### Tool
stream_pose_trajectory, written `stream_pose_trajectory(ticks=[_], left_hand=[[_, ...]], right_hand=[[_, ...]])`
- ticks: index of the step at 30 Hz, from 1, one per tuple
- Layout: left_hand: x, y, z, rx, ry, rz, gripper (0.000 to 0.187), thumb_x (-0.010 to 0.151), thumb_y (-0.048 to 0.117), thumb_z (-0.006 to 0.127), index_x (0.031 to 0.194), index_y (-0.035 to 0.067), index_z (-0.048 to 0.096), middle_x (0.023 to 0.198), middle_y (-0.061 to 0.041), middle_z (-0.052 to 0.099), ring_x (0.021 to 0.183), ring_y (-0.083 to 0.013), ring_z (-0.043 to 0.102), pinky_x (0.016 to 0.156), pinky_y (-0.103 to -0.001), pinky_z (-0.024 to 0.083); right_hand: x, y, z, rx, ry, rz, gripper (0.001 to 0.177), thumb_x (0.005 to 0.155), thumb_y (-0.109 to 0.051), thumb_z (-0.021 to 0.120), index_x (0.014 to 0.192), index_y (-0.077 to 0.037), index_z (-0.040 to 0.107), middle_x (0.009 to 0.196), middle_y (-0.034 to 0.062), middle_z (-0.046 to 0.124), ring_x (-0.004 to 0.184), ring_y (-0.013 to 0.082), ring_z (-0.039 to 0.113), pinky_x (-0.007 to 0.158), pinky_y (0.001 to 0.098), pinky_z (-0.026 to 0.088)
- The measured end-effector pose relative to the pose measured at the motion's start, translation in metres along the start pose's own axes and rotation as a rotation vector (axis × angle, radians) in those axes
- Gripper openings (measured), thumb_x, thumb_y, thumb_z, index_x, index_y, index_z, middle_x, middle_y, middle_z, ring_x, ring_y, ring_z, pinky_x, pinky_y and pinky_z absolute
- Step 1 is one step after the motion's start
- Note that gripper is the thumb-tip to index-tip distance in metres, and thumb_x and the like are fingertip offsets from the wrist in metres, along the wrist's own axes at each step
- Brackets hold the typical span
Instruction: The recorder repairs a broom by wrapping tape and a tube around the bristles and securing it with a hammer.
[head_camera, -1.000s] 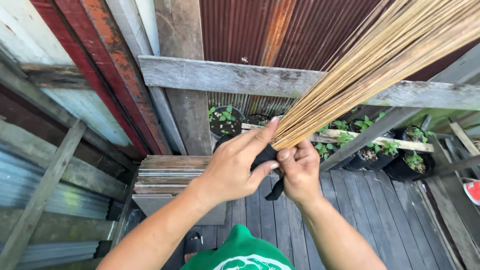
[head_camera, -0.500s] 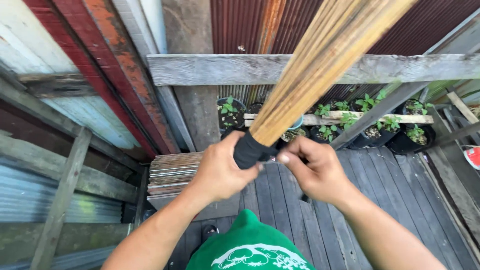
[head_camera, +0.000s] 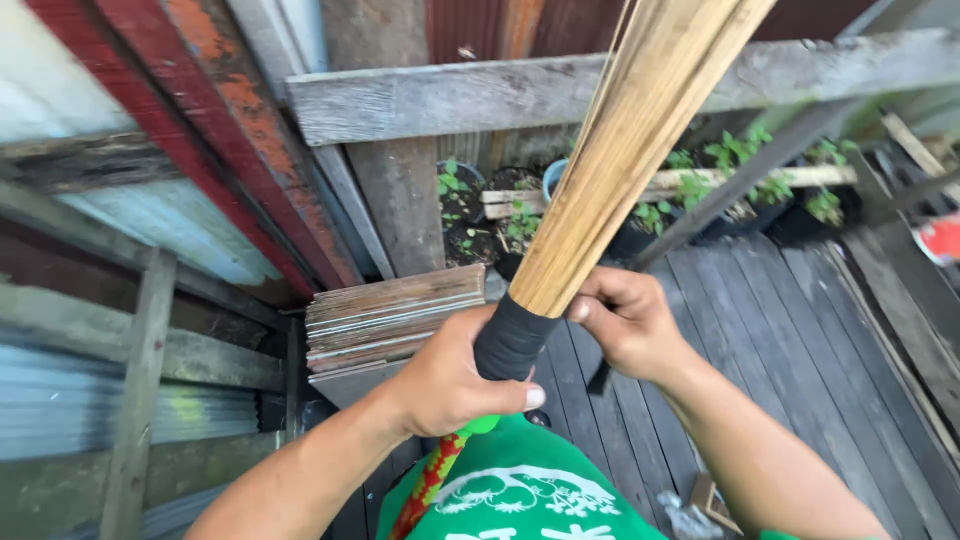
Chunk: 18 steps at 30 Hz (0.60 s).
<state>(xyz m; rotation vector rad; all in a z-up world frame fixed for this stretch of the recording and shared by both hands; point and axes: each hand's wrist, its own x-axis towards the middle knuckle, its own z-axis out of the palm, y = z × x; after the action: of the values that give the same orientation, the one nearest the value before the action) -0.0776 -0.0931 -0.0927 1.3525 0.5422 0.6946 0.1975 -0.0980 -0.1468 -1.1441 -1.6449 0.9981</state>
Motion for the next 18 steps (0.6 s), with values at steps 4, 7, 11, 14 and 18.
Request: stream_pose_trajectory(ticks=[4, 7, 11, 14, 18], left_hand=[[0.006, -0.005, -0.011, -0.183, -0.186, -0.109, 0.039, 0.075, 0.009, 0.083, 0.106, -0.002, 0.062, 0.084, -0.006, 0.065, 0.072, -0.0125, 0.064, 0.066, -0.029, 0.054], [0.009, -0.012, -0.021, -0.389, -0.346, -0.202, 0.041, 0.074, 0.009, 0.080, 0.109, -0.001, 0.060, 0.081, -0.007, 0.064, 0.066, -0.0158, 0.066, 0.062, -0.031, 0.053], [0.019, -0.037, -0.031, -0.663, -0.597, -0.266, 0.047, 0.075, 0.011, 0.080, 0.115, -0.001, 0.058, 0.083, -0.009, 0.063, 0.068, -0.0192, 0.066, 0.065, -0.033, 0.053], [0.023, -0.050, -0.030, -0.851, -0.783, -0.335, 0.054, 0.074, 0.014, 0.082, 0.120, 0.001, 0.057, 0.083, -0.009, 0.063, 0.070, -0.0207, 0.067, 0.068, -0.034, 0.053], [0.038, -0.037, -0.037, -0.668, -0.807, -0.278, 0.065, 0.074, 0.022, 0.084, 0.130, 0.001, 0.058, 0.094, -0.012, 0.069, 0.084, -0.0239, 0.070, 0.081, -0.038, 0.056]], right_hand=[[0.013, -0.009, 0.023, 0.464, -0.090, 0.049, 0.044, 0.096, -0.027, 0.074, 0.128, 0.001, 0.062, 0.112, 0.0045, 0.072, 0.102, 0.0132, 0.068, 0.090, 0.0307, 0.056], [0.015, -0.013, 0.029, 0.533, -0.125, 0.105, 0.068, 0.092, -0.033, 0.079, 0.144, 0.002, 0.053, 0.126, 0.0115, 0.069, 0.115, 0.0196, 0.067, 0.098, 0.0373, 0.055], [0.010, -0.024, 0.036, 0.473, -0.208, -0.004, 0.075, 0.091, -0.045, 0.079, 0.145, 0.001, 0.052, 0.146, 0.0109, 0.060, 0.127, 0.0209, 0.062, 0.109, 0.0396, 0.051], [-0.005, -0.032, 0.038, 0.484, -0.207, 0.025, 0.074, 0.090, -0.044, 0.081, 0.142, 0.002, 0.053, 0.144, 0.0134, 0.060, 0.129, 0.0243, 0.062, 0.110, 0.0425, 0.051], [-0.037, -0.042, 0.042, 0.353, -0.086, -0.015, 0.059, 0.098, -0.040, 0.075, 0.138, 0.002, 0.062, 0.131, 0.0129, 0.070, 0.120, 0.0218, 0.067, 0.106, 0.0392, 0.055]])
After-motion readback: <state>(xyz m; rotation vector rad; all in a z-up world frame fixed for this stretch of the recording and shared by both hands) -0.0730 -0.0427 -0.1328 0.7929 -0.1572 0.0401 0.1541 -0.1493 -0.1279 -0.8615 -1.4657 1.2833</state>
